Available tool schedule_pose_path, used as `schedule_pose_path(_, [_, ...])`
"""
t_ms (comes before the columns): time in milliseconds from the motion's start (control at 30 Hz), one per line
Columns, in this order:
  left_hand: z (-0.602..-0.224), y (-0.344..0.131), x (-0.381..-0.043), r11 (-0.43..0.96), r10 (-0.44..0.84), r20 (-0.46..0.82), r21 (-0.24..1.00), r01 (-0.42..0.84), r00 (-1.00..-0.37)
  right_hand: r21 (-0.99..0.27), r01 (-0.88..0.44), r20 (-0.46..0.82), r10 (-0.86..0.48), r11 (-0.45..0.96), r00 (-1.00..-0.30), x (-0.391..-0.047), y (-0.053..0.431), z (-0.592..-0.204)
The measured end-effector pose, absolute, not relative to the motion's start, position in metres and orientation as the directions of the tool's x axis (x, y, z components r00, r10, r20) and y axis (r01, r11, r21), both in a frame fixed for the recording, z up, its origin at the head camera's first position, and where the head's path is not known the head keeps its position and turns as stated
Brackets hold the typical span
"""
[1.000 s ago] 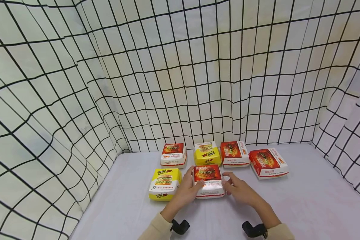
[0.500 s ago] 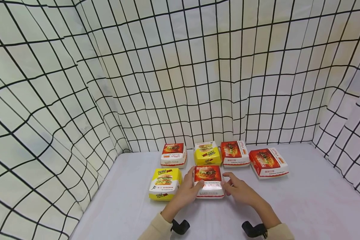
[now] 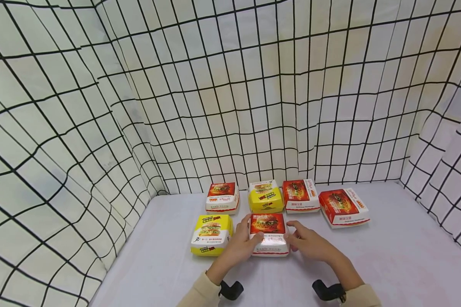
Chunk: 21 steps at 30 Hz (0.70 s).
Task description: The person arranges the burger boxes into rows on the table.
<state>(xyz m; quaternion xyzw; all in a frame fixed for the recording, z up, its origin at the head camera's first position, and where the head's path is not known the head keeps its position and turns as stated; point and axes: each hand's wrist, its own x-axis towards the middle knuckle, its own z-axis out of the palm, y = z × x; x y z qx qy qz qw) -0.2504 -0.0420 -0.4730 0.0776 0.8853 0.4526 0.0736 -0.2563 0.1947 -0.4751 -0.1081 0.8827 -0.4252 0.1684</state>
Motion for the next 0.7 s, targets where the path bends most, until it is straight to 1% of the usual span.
schedule_pose_path(167, [-0.4743, -0.0411, -0.2502, 0.583, 0.197, -0.075, 0.811, 0.056, -0.977, -0.784, -0.044, -0.218, -0.341, 0.620, -0.914, -0.2561, 0.1966, -0.4742])
schedule_pose_path(700, [-0.4684, -0.0428, -0.2473, 0.636, 0.195, -0.109, 0.770, 0.041, -0.975, -0.791, -0.090, -0.203, -0.399, 0.605, -0.894, -0.2540, 0.2005, -0.4694])
